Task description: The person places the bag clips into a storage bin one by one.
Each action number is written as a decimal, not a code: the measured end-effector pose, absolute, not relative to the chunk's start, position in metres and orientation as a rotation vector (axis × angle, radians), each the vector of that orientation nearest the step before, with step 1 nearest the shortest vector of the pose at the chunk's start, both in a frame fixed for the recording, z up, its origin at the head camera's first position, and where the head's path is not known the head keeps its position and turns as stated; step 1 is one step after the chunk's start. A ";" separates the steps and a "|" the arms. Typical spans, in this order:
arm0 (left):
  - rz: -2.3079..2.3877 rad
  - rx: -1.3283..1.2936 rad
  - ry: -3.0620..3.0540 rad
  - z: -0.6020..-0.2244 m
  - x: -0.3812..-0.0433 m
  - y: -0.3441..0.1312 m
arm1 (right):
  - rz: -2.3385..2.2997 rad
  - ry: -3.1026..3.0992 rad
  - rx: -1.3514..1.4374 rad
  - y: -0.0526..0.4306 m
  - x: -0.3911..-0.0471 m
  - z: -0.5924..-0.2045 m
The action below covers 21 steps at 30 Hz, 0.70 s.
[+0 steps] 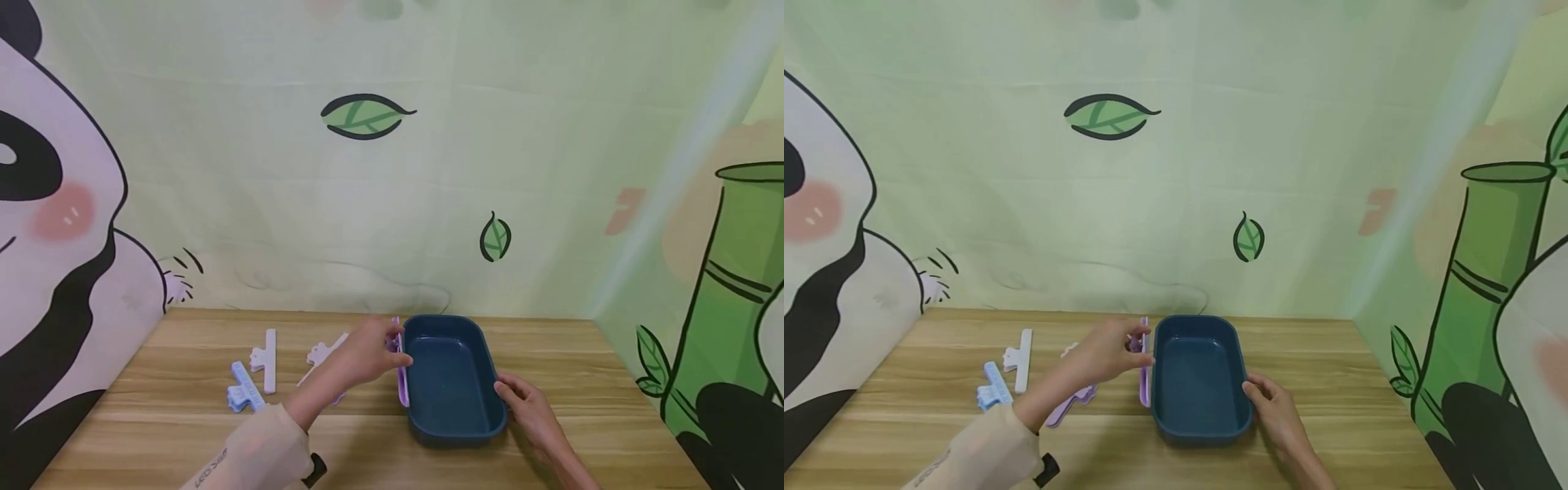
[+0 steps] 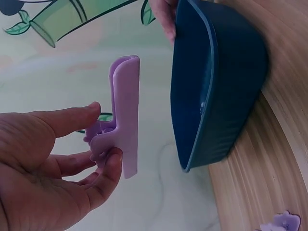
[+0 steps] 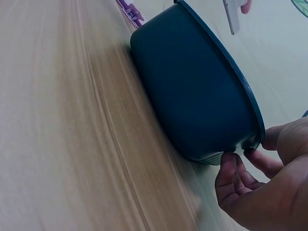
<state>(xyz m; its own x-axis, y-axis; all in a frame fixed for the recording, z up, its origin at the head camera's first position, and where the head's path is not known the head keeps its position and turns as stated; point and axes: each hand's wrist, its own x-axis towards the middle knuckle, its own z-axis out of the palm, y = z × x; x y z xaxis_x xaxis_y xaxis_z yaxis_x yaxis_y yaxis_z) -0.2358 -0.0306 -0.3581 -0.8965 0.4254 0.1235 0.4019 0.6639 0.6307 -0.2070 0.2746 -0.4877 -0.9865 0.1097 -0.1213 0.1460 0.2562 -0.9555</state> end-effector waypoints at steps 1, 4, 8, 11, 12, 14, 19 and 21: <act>1.053 0.711 2.831 -0.359 -0.237 -0.028 | -1.884 2.466 0.256 0.275 -0.207 -0.488; 1.030 0.716 2.827 -0.362 -0.239 -0.022 | -1.881 2.470 0.266 0.275 -0.207 -0.489; 1.037 0.728 2.826 -0.363 -0.242 -0.014 | -1.881 2.469 0.261 0.275 -0.207 -0.489; 1.049 0.746 2.821 -0.364 -0.244 -0.009 | -1.876 2.464 0.265 0.276 -0.208 -0.489; 1.050 0.751 2.818 -0.364 -0.244 -0.007 | -1.872 2.465 0.265 0.276 -0.208 -0.489; 1.039 0.756 2.818 -0.365 -0.245 -0.004 | -1.870 2.461 0.270 0.276 -0.208 -0.489; 1.015 0.746 2.816 -0.364 -0.247 0.005 | -1.885 2.459 0.266 0.276 -0.209 -0.490; 1.010 0.736 2.817 -0.364 -0.247 0.009 | -1.890 2.462 0.262 0.276 -0.209 -0.491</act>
<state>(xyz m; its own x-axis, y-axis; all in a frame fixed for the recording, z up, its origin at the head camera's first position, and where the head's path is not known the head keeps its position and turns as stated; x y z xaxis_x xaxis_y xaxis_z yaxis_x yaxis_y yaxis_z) -0.2467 0.0094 -0.3641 -0.8842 0.4560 0.1013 0.4165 0.6714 0.6130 -0.2088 0.2759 -0.4906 -0.9855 0.1167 -0.1230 0.1490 0.2499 -0.9567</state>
